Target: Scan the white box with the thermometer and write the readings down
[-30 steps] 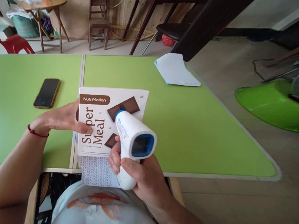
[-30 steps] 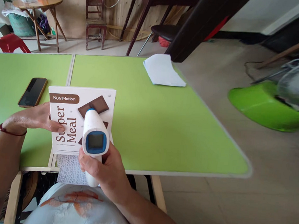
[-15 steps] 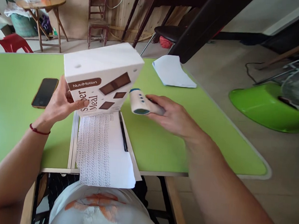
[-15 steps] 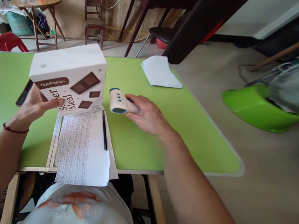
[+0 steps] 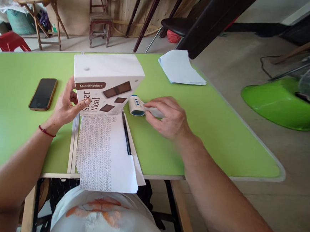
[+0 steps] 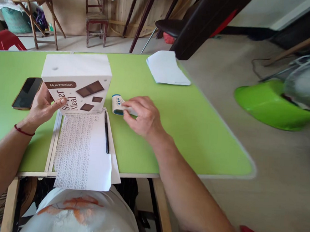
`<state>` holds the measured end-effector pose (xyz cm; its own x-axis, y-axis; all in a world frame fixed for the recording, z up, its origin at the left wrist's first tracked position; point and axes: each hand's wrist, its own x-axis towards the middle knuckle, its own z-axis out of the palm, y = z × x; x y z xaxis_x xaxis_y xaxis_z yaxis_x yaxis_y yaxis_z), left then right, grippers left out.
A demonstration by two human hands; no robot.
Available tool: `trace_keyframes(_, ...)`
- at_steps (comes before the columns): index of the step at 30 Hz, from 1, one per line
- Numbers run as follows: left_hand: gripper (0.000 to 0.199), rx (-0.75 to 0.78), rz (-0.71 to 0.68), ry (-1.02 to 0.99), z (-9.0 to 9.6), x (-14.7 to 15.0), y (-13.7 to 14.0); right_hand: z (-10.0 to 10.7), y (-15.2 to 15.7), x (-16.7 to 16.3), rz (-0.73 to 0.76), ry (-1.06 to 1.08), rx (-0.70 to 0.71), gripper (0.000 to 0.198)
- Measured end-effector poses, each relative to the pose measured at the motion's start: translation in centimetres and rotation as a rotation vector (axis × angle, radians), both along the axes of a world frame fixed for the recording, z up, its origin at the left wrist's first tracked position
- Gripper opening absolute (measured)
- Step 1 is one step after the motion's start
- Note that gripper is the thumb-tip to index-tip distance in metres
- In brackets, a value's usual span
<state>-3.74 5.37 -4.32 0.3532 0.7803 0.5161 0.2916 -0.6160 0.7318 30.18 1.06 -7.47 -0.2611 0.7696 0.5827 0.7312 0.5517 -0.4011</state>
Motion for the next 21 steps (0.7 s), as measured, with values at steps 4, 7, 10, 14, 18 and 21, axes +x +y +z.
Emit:
trace_keyframes(4, 0.064, 0.136, 0.155, 0.033, 0.0, -0.1, 0.0, 0.5, -1.9, -3.9, 0.073, -0.177, -0.177, 0.018)
trace_keyframes(7, 0.065, 0.513, 0.363, 0.016, 1.2, 0.8, -1.4, 0.4, -2.4, -5.0, -0.003, -0.3, -0.286, 0.026)
trace_keyframes(10, 0.039, 0.737, 0.162, 0.136, 2.5, 2.3, -3.9, 0.3, -2.1, -4.2, 0.039, -0.195, -0.261, 0.03)
trace_keyframes(14, 0.042, 0.411, -0.293, 0.725, 2.2, 4.1, -6.8, 0.3, -1.7, -2.8, 0.228, 0.16, -0.162, 0.029)
trace_keyframes(18, 0.071, 0.185, -0.295, 1.138, 1.8, 5.3, -8.0, 0.4, -2.3, -3.4, 0.282, 0.427, -0.231, 0.027)
trace_keyframes(21, 0.074, 0.133, -0.26, 1.231, 2.3, 5.8, -8.3, 0.6, -3.1, -4.8, 0.242, 0.599, -0.293, 0.02)
